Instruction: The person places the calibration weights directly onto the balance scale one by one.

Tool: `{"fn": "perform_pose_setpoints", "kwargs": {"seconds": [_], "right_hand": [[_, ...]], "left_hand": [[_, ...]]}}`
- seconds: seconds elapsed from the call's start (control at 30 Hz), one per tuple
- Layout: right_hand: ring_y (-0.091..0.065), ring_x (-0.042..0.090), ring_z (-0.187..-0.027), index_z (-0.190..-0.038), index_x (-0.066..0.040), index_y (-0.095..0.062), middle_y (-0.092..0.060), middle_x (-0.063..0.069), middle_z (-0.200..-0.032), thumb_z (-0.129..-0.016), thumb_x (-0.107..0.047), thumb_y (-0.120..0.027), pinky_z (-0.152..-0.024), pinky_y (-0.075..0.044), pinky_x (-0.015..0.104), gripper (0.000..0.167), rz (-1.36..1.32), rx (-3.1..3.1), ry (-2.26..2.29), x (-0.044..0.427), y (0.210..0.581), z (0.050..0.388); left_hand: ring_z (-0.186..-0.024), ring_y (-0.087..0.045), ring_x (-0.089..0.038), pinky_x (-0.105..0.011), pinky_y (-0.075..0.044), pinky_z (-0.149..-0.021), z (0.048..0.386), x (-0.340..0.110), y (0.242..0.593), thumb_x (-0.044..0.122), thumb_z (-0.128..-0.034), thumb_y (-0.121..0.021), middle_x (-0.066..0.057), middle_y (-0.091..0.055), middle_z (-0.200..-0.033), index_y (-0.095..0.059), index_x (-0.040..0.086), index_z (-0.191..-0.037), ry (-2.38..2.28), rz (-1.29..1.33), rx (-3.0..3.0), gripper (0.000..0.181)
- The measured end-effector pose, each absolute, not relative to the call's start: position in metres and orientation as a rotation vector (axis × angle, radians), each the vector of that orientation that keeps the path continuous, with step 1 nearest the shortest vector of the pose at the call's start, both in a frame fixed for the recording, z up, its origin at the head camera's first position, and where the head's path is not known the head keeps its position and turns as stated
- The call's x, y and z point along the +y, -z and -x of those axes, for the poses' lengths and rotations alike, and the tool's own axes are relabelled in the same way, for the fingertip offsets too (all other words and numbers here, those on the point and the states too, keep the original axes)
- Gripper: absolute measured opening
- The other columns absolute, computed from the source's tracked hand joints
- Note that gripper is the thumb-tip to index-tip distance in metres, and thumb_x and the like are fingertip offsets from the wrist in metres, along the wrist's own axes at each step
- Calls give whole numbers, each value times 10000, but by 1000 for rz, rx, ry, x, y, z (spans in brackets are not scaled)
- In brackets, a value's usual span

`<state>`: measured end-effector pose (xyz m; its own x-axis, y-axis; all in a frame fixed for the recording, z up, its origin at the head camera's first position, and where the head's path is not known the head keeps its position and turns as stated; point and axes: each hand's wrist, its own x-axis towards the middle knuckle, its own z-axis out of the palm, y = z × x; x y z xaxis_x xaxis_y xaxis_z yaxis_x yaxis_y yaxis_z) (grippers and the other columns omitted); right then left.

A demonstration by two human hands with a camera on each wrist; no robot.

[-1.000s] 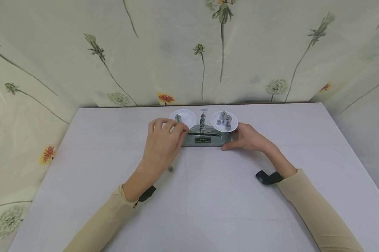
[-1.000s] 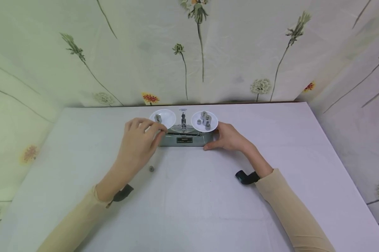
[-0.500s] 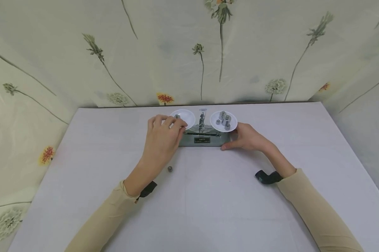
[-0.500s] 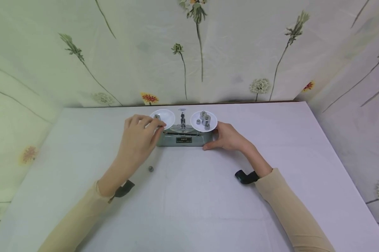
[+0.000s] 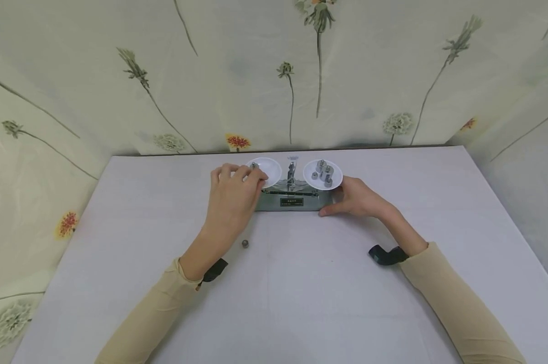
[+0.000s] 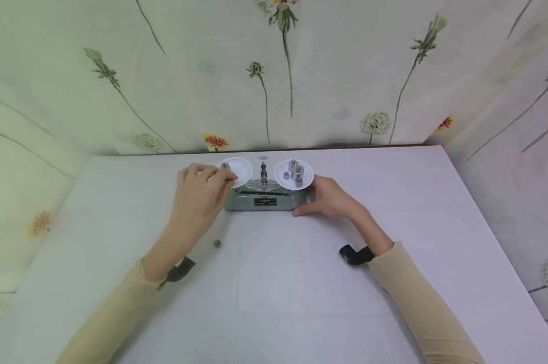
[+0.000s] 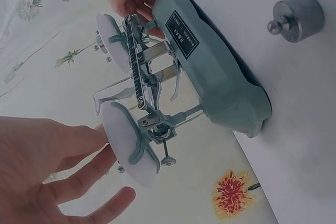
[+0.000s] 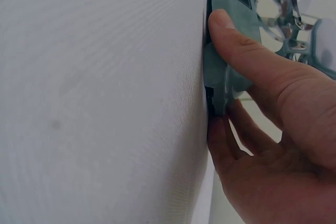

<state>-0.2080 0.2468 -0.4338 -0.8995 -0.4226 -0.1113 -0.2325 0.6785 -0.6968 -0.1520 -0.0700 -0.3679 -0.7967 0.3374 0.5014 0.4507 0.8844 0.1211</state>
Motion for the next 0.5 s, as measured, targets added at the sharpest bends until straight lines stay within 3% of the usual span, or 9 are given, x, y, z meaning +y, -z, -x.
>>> {"fn": "perform_pose_setpoints", "kwargs": {"seconds": [0.5], "right_hand": [[-512,423,-1511,-1592,-57,-443,-581,197,-1577,-779,-246,-992,-1261,-392,599,999,517,2623,1038,247,434,208]], "left_hand": [[-1150,-682,-373,-554,-507,-1004,153,-73,371,237,-1059,-705,-77,-812,-1019,-770,148,-1084,335,550,-2559,113]]}}
